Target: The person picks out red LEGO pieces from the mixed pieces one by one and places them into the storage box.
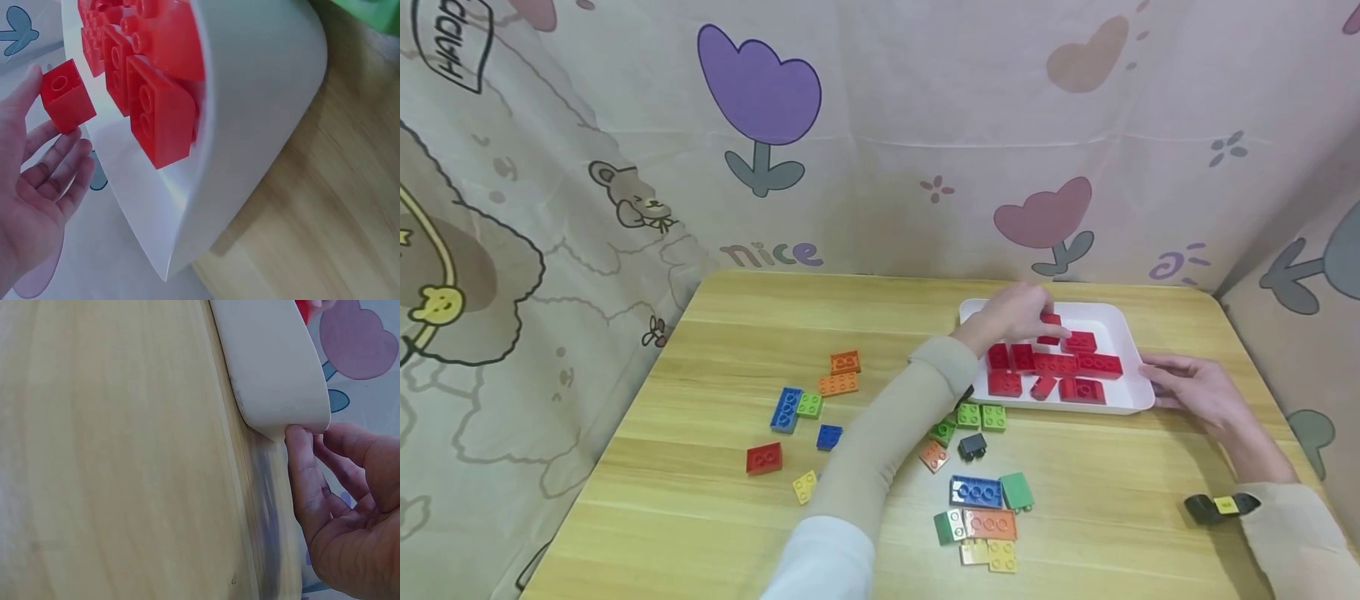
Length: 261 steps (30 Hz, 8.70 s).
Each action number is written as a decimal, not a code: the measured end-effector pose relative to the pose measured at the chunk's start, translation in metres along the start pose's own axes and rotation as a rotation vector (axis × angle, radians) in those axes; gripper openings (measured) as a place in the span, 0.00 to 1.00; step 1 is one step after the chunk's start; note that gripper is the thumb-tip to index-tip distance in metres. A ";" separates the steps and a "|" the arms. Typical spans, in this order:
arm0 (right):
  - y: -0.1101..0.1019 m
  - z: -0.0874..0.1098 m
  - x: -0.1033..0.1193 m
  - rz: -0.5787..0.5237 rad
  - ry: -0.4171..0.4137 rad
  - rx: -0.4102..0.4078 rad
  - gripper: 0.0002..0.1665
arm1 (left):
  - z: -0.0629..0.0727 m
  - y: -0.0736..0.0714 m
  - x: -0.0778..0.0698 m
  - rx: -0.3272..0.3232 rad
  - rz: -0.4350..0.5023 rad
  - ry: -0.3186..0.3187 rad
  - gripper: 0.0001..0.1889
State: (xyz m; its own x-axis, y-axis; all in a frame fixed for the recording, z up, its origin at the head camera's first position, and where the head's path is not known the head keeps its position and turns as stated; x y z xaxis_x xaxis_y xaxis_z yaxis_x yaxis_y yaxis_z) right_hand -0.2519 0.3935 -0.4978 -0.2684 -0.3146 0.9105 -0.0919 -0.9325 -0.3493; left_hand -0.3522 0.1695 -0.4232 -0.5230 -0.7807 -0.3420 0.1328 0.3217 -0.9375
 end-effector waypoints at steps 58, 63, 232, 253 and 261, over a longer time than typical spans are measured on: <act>-0.004 -0.001 -0.002 0.049 0.007 -0.012 0.11 | 0.034 -0.039 0.043 -0.023 0.035 0.109 0.39; -0.003 -0.002 -0.001 0.051 0.003 -0.012 0.09 | 0.055 -0.055 0.061 -0.053 0.039 0.127 0.39; -0.001 0.001 -0.002 -0.038 0.023 -0.003 0.13 | 0.138 -0.097 0.096 -0.247 0.366 0.092 0.22; -0.002 0.000 -0.003 -0.017 0.025 -0.003 0.13 | 0.060 -0.046 0.052 -0.144 0.264 0.133 0.22; -0.003 -0.002 -0.005 0.013 0.022 -0.009 0.10 | 0.037 -0.023 0.054 -0.100 0.209 0.094 0.23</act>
State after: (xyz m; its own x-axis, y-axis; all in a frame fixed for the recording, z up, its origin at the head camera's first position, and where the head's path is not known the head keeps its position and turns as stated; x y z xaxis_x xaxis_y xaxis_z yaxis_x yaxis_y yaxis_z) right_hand -0.2524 0.3987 -0.5019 -0.2908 -0.3224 0.9008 -0.0968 -0.9268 -0.3629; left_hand -0.3522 0.1003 -0.4220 -0.5697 -0.6398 -0.5159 0.1647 0.5262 -0.8343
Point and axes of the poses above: each hand's wrist, its own z-axis away from the middle knuckle, its own y-axis out of the palm, x = y × z, the point moved 10 cm from there along -z, towards the middle knuckle, and after that the axes turned 14 degrees about -x, right-handed, at the moved point
